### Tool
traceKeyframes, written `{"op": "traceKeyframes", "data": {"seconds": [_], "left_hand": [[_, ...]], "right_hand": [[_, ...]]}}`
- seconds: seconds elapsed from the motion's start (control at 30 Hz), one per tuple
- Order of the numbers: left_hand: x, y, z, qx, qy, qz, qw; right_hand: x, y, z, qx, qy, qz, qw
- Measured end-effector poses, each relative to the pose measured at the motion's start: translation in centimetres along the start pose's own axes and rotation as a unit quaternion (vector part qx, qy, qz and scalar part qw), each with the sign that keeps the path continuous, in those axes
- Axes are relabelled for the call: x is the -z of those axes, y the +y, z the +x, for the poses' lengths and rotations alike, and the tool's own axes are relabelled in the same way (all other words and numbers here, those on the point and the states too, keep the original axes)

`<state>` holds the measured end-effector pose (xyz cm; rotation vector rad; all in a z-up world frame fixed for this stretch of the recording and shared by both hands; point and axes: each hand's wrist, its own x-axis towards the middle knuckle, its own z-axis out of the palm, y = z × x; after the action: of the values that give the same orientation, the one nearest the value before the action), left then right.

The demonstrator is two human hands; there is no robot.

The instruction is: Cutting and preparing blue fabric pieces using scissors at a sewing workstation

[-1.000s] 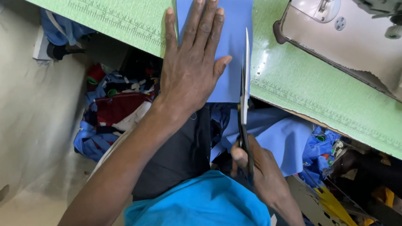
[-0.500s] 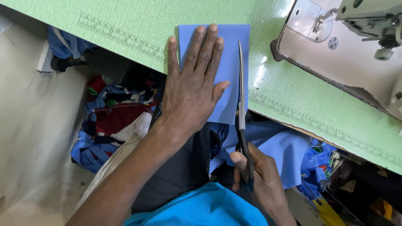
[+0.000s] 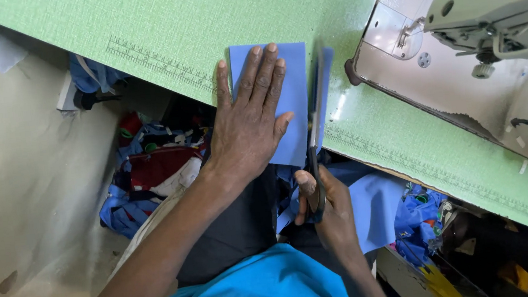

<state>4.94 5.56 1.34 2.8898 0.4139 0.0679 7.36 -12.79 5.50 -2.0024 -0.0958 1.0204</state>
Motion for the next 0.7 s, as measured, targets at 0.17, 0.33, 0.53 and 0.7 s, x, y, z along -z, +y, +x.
{"op": "traceKeyframes", "data": {"seconds": [0.17, 0.33, 0.53, 0.7], "left_hand": [[-0.3, -0.9, 2.2, -0.001, 0.159, -0.083, 0.984], [-1.8, -1.9, 8.3, -0.003, 0.245, -0.038, 0.969], [-2.2, -2.0, 10.3, 0.007, 0.207, -0.067, 0.976], [-1.6, -0.8, 8.8, -0.055, 0.227, -0.245, 0.941]], "right_hand": [[-3.3, 3.3, -3.0, 0.065, 0.097, 0.162, 0.980], [-3.3, 8.6, -6.2, 0.075, 0.035, 0.220, 0.972], [1.7, 10.0, -6.5, 0.066, -0.003, 0.132, 0.989], [7.2, 6.4, -4.2, 0.046, 0.018, -0.065, 0.997]]}}
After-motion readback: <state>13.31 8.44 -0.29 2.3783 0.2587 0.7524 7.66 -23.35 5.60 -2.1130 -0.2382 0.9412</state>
